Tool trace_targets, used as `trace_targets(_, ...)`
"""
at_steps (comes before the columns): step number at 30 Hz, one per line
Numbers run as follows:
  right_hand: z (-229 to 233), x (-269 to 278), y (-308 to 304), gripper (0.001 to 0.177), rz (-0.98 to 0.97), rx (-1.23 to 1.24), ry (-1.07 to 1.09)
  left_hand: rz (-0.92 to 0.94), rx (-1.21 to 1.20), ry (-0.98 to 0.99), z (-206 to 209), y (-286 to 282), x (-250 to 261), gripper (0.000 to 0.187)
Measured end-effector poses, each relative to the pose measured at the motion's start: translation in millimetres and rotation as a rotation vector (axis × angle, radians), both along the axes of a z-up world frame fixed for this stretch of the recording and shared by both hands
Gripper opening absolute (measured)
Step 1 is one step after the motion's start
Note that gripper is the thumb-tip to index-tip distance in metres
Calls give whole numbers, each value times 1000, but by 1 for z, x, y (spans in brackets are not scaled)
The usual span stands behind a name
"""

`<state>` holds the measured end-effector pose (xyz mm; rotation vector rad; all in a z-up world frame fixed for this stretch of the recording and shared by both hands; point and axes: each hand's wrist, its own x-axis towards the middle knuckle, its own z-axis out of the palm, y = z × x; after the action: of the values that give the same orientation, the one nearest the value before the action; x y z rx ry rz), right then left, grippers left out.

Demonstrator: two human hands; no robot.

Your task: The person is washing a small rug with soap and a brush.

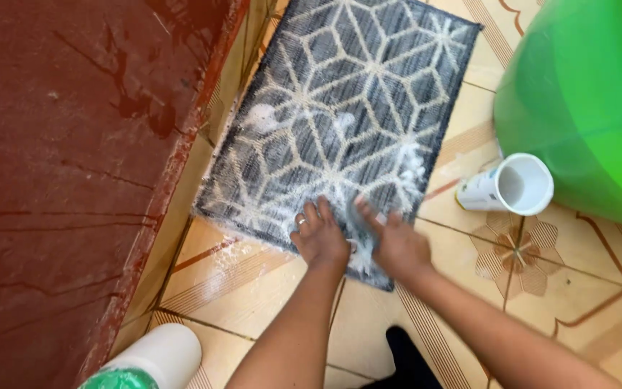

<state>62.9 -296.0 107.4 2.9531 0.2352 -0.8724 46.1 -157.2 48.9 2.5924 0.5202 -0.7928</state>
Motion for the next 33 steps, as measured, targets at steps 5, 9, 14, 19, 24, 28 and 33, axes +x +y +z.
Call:
trace_targets(5, 12, 69, 0, 100, -72, -11, 2, 9, -46, 97, 43, 28, 24, 144)
trace_targets(9, -104, 105, -9, 65, -377, -8, -165, -50, -59, 7, -9, 41, 25, 135)
trace_targets(14, -14, 62, 82, 94, 207, 70, -199, 30, 37, -78, 8, 77, 35, 132)
trace_targets(19, -49, 135, 71, 83, -90, 80, -230, 163, -63, 161, 45, 88, 35, 155)
trace_targets(24, -84, 85, 107, 74, 17, 185, -130, 184, -117, 177, 25, 86, 42, 160)
trace_targets(28, -30, 124, 122, 92, 240, 92, -280, 184, -47, 160, 25, 88, 32, 165)
trace_targets(33, -43, 111, 150, 94, 357, 28, -288, 191, -63, 161, 3, 92, 32, 171)
